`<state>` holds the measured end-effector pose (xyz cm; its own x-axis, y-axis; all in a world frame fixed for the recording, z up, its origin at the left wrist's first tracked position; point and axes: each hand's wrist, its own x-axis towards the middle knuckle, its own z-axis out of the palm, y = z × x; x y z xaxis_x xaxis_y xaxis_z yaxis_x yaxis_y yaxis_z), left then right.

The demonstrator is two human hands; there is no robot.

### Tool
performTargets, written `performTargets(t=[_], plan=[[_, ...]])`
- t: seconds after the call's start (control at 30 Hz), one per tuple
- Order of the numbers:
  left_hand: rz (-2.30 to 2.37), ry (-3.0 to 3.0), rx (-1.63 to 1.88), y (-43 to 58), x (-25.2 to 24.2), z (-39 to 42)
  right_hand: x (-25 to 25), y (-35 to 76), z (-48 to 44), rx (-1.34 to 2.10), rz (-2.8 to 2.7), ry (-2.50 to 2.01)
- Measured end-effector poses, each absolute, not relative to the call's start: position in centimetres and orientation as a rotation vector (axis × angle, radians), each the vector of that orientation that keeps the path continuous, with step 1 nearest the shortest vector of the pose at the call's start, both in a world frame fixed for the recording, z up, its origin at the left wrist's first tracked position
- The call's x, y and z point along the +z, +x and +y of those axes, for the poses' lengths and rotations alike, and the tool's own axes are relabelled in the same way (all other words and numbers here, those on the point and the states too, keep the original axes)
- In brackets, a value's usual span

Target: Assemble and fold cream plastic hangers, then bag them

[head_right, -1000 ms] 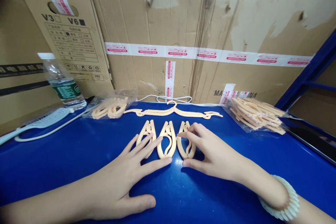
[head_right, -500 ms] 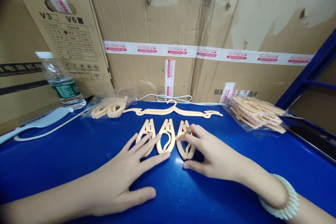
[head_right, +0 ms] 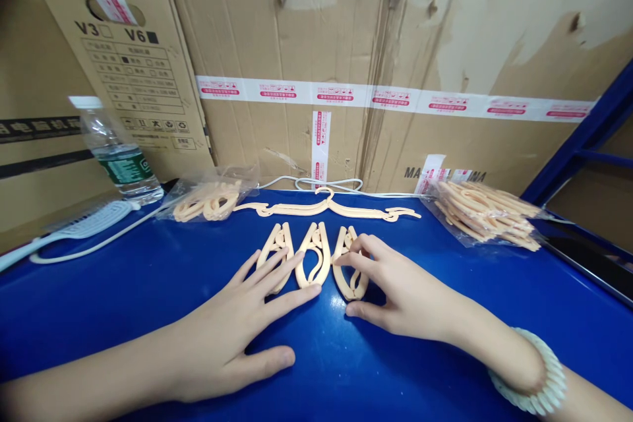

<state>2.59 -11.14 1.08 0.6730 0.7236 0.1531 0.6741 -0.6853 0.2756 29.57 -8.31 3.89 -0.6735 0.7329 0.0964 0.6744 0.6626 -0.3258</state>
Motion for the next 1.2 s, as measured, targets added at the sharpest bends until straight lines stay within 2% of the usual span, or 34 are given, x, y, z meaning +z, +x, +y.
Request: performTargets(t=[0.23, 0.7, 0.9, 1.2], plan=[[1.115, 2.675, 0.416, 2.5, 0.9, -11.1, 3.9, 29.6, -8.3, 0.413, -2.643, -1.119], [1.015, 2.68, 0.183, 2.1, 2.3, -10.5, 3.6, 29.5, -8.4, 0.433, -2.626, -1.139], [1.101, 2.698, 0.292, 2.3, 1.7, -10.7, 3.4, 29.6, -8.3, 0.444, -2.612, -1.133], [1.034, 2.663, 0.261, 2.0, 2.1, -10.5, 3.3, 29.6, -8.1, 0.426, -2.598, -1.108]])
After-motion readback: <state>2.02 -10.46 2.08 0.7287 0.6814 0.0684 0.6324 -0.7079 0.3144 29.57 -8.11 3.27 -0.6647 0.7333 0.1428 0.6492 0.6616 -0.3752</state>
